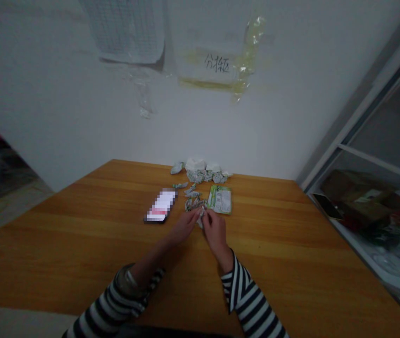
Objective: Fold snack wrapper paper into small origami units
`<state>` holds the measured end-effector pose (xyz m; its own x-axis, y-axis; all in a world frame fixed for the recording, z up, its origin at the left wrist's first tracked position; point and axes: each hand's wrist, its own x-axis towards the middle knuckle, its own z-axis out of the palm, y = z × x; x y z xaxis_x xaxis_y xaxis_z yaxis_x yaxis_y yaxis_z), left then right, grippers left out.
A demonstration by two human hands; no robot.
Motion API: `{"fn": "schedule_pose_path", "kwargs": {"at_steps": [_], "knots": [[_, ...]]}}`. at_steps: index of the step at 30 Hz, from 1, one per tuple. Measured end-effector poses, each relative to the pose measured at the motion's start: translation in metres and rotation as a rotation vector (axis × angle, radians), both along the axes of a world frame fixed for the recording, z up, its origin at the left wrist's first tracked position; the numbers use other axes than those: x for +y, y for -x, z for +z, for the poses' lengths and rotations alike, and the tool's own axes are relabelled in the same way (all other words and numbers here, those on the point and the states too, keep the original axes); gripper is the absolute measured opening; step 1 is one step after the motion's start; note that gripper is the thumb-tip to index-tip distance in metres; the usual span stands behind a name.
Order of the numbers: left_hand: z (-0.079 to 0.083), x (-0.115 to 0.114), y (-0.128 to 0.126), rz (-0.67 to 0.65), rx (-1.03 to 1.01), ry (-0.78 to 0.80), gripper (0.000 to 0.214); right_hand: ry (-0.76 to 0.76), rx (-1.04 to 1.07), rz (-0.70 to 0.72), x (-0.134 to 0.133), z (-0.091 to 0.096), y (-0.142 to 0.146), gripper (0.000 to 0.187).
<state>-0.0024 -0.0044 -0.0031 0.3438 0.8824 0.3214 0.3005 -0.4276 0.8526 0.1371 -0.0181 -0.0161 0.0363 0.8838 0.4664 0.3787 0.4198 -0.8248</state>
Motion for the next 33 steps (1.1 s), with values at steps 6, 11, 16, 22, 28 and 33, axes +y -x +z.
{"fn": "schedule_pose_path", "kwargs": {"at_steps": [6, 11, 16, 22, 28, 33], "knots": [[0.010, 0.007, 0.014, -0.031, -0.048, 0.103, 0.037, 0.094, 0.171, 0.168, 0.010, 0.005, -0.011, 0.028], [0.008, 0.013, 0.025, -0.109, -0.304, 0.299, 0.047, 0.243, 0.252, 0.382, 0.013, 0.008, -0.019, 0.036], [0.006, 0.018, 0.026, -0.006, -0.280, 0.196, 0.030, 0.147, 0.157, 0.426, 0.014, 0.009, -0.023, 0.035], [0.011, 0.014, 0.027, 0.036, -0.366, 0.271, 0.037, 0.065, 0.078, 0.413, 0.016, 0.007, -0.024, 0.042], [0.020, 0.007, 0.030, 0.005, -0.403, 0.362, 0.049, 0.061, 0.074, 0.477, 0.017, 0.008, -0.026, 0.050], [0.037, 0.001, 0.032, -0.126, -0.226, 0.314, 0.058, 0.114, 0.178, 0.450, 0.019, 0.006, -0.030, 0.042]]}}
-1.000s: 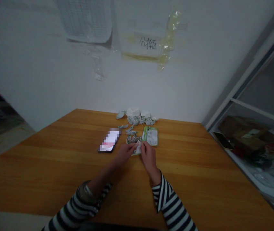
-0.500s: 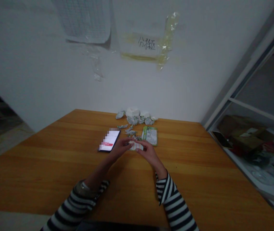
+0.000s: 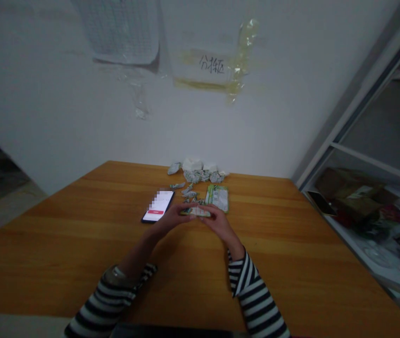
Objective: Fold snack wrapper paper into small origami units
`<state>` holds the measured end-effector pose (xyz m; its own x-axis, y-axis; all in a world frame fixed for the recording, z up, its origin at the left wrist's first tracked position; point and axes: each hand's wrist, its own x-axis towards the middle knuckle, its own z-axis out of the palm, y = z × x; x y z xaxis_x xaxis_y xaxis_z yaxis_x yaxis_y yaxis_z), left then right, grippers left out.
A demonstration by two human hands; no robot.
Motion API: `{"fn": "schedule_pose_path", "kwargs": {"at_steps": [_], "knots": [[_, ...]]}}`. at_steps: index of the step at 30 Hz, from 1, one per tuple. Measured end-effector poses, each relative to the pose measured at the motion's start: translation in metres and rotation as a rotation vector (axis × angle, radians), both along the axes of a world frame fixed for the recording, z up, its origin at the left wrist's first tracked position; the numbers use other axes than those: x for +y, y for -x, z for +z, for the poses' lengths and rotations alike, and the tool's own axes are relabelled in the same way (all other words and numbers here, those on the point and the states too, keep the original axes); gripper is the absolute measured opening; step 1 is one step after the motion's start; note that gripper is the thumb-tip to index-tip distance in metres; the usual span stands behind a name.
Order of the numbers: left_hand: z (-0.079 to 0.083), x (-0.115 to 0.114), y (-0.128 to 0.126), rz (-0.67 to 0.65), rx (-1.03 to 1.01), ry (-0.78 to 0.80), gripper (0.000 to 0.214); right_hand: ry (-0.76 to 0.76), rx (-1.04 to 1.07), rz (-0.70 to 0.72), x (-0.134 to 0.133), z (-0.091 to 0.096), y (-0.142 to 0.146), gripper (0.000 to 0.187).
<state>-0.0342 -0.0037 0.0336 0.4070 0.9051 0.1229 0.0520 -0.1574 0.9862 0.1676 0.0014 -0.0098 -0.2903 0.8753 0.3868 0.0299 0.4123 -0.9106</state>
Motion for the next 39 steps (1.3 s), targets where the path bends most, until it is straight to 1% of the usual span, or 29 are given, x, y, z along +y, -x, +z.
{"fn": "schedule_pose_path", "kwargs": {"at_steps": [3, 7, 11, 15, 19, 23, 26, 33, 36, 39], "knots": [[0.004, -0.003, 0.000, -0.012, 0.027, -0.010, 0.063, 0.052, 0.040, 0.035, 0.000, 0.000, -0.002, 0.044], [0.005, -0.003, 0.000, -0.039, 0.021, -0.045, 0.054, 0.065, 0.041, 0.026, -0.002, 0.004, -0.003, 0.042], [0.006, -0.002, 0.000, -0.013, 0.033, -0.060, 0.052, 0.061, 0.039, -0.004, -0.002, 0.006, -0.002, 0.040], [0.003, -0.001, -0.001, -0.012, 0.062, -0.090, 0.047, 0.046, 0.051, -0.085, -0.001, 0.006, 0.001, 0.033], [-0.004, 0.001, -0.004, 0.002, 0.117, -0.129, 0.048, 0.000, 0.029, -0.203, 0.000, 0.003, 0.005, 0.026], [-0.012, 0.005, -0.006, 0.039, 0.124, -0.097, 0.057, -0.022, 0.028, -0.303, 0.001, 0.000, 0.009, 0.029], [-0.015, 0.006, -0.006, 0.046, 0.107, -0.097, 0.059, 0.002, 0.063, -0.326, 0.001, -0.002, 0.010, 0.031], [-0.007, 0.003, -0.004, -0.014, 0.014, -0.047, 0.051, 0.083, 0.119, -0.328, 0.003, -0.004, 0.004, 0.030], [-0.009, 0.004, -0.005, 0.015, -0.023, -0.018, 0.048, 0.108, 0.143, -0.352, 0.001, -0.005, 0.008, 0.027], [-0.019, 0.008, -0.009, 0.096, -0.119, 0.066, 0.050, 0.135, 0.201, -0.388, -0.001, -0.007, 0.018, 0.028]]}}
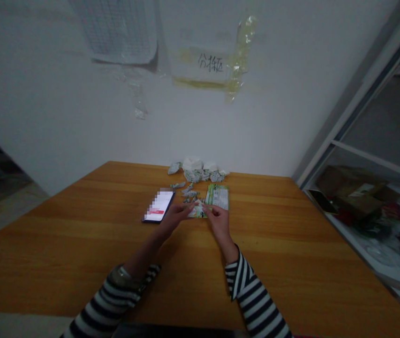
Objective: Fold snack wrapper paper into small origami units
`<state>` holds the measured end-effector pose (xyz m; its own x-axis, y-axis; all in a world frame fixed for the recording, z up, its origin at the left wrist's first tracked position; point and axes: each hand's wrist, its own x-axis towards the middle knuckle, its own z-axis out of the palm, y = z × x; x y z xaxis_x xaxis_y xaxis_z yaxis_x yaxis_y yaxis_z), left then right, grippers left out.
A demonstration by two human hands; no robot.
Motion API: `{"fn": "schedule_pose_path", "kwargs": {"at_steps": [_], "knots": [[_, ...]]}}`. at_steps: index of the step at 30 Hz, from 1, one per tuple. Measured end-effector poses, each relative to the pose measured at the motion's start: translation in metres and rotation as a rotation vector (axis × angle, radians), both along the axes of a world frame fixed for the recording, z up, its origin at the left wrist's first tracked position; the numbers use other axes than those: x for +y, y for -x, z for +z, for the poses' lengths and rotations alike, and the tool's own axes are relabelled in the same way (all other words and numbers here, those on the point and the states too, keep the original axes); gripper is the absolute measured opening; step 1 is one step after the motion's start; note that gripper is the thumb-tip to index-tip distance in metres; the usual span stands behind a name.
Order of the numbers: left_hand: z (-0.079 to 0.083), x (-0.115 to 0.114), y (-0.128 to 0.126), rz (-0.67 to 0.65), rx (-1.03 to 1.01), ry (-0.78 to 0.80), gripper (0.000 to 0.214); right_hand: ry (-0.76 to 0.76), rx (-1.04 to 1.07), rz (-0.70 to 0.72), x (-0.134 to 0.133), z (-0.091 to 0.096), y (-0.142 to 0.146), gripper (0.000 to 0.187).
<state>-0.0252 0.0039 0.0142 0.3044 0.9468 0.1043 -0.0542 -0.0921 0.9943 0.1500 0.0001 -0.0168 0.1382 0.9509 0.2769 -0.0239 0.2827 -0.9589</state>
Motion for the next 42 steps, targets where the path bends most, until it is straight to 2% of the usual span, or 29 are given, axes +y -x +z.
{"fn": "schedule_pose_path", "kwargs": {"at_steps": [2, 5, 8, 12, 15, 17, 20, 23, 29, 34, 38, 42], "knots": [[-0.007, 0.002, -0.003, 0.077, -0.054, 0.036, 0.055, 0.005, 0.070, -0.010, -0.002, -0.002, 0.006, 0.032], [-0.011, 0.002, -0.006, 0.125, -0.091, 0.067, 0.055, 0.002, 0.143, -0.019, -0.002, -0.004, 0.010, 0.036], [-0.008, 0.001, -0.006, 0.127, -0.115, 0.092, 0.049, -0.028, 0.102, -0.026, 0.000, -0.005, 0.007, 0.028], [-0.007, 0.002, -0.002, 0.041, -0.176, 0.071, 0.033, -0.016, -0.005, 0.016, 0.003, -0.006, -0.001, 0.021], [-0.010, 0.004, 0.001, -0.051, -0.215, 0.070, 0.028, 0.024, 0.049, 0.087, 0.004, -0.004, -0.004, 0.024], [-0.012, 0.006, 0.002, -0.057, -0.176, 0.035, 0.030, 0.042, 0.106, 0.159, 0.005, -0.003, -0.004, 0.029], [-0.013, 0.009, 0.002, 0.030, -0.037, -0.064, 0.036, 0.052, 0.141, 0.232, 0.006, -0.003, -0.003, 0.037], [-0.012, 0.009, 0.002, 0.100, 0.012, -0.082, 0.044, 0.052, 0.102, 0.196, 0.008, -0.005, -0.004, 0.038], [-0.005, 0.005, 0.001, 0.115, -0.124, -0.010, 0.044, 0.070, 0.043, 0.125, 0.008, -0.003, -0.008, 0.035], [-0.007, 0.007, 0.003, 0.159, -0.146, -0.030, 0.029, 0.012, 0.024, 0.141, 0.004, 0.001, -0.008, 0.029], [-0.007, 0.007, 0.005, 0.116, -0.086, -0.073, 0.030, 0.034, -0.050, 0.148, 0.002, 0.002, -0.008, 0.034], [-0.005, 0.005, 0.005, 0.135, 0.066, -0.148, 0.040, 0.076, 0.039, 0.140, 0.003, 0.004, -0.009, 0.037]]}}
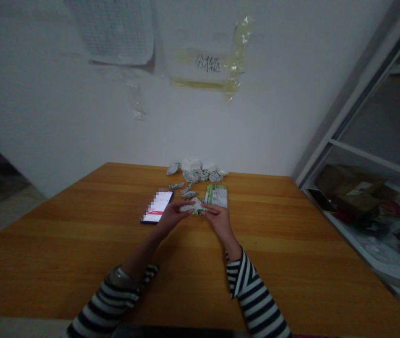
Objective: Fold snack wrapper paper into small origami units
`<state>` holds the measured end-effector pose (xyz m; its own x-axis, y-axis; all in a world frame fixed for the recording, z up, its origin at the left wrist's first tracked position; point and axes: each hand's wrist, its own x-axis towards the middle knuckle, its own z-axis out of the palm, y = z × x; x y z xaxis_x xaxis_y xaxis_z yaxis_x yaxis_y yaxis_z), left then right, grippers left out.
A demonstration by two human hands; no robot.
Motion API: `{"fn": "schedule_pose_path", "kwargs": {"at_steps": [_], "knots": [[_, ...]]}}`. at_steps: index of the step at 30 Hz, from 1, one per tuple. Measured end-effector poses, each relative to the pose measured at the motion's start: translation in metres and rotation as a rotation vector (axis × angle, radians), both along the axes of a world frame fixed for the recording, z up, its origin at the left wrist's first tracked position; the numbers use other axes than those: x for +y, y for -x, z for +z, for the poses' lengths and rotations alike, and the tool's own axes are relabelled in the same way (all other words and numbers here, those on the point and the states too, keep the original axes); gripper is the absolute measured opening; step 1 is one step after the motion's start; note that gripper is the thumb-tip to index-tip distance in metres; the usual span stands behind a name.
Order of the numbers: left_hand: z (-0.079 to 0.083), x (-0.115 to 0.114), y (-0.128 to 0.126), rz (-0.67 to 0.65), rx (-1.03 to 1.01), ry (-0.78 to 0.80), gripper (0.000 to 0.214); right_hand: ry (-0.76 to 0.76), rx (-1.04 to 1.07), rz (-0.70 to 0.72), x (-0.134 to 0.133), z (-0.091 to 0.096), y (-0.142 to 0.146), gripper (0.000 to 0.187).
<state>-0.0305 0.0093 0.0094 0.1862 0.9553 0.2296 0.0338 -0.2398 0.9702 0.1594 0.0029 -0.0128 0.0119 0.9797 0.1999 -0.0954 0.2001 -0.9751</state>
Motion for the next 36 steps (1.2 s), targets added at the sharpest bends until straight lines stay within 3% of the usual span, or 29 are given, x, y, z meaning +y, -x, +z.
{"fn": "schedule_pose_path", "kwargs": {"at_steps": [6, 14, 17, 20, 23, 27, 31, 36], "knots": [[-0.005, 0.004, 0.001, 0.020, 0.097, -0.056, 0.036, 0.000, -0.028, -0.022, 0.001, -0.001, 0.001, 0.035], [-0.011, -0.003, -0.006, 0.293, 0.449, -0.371, 0.019, -0.252, -0.497, -0.246, -0.009, -0.001, 0.001, 0.019], [-0.006, -0.007, -0.006, 0.383, 0.557, -0.507, 0.015, -0.280, -0.535, -0.307, -0.012, 0.001, 0.001, 0.018], [-0.002, -0.006, -0.003, 0.290, 0.606, -0.619, 0.016, -0.253, -0.458, -0.293, -0.012, 0.000, 0.003, 0.016], [-0.001, -0.003, -0.001, 0.109, 0.680, -0.667, 0.036, -0.174, -0.314, -0.253, -0.008, -0.001, 0.003, 0.015], [-0.009, 0.000, 0.000, 0.047, 0.672, -0.564, 0.039, -0.044, -0.132, -0.100, -0.002, -0.001, 0.000, 0.025], [-0.017, 0.001, -0.004, 0.096, 0.456, -0.340, 0.022, -0.051, -0.152, 0.071, 0.000, 0.000, -0.004, 0.031], [-0.014, -0.002, -0.012, -0.004, 0.315, -0.151, 0.014, -0.139, -0.195, 0.004, 0.003, -0.007, -0.002, 0.026]]}}
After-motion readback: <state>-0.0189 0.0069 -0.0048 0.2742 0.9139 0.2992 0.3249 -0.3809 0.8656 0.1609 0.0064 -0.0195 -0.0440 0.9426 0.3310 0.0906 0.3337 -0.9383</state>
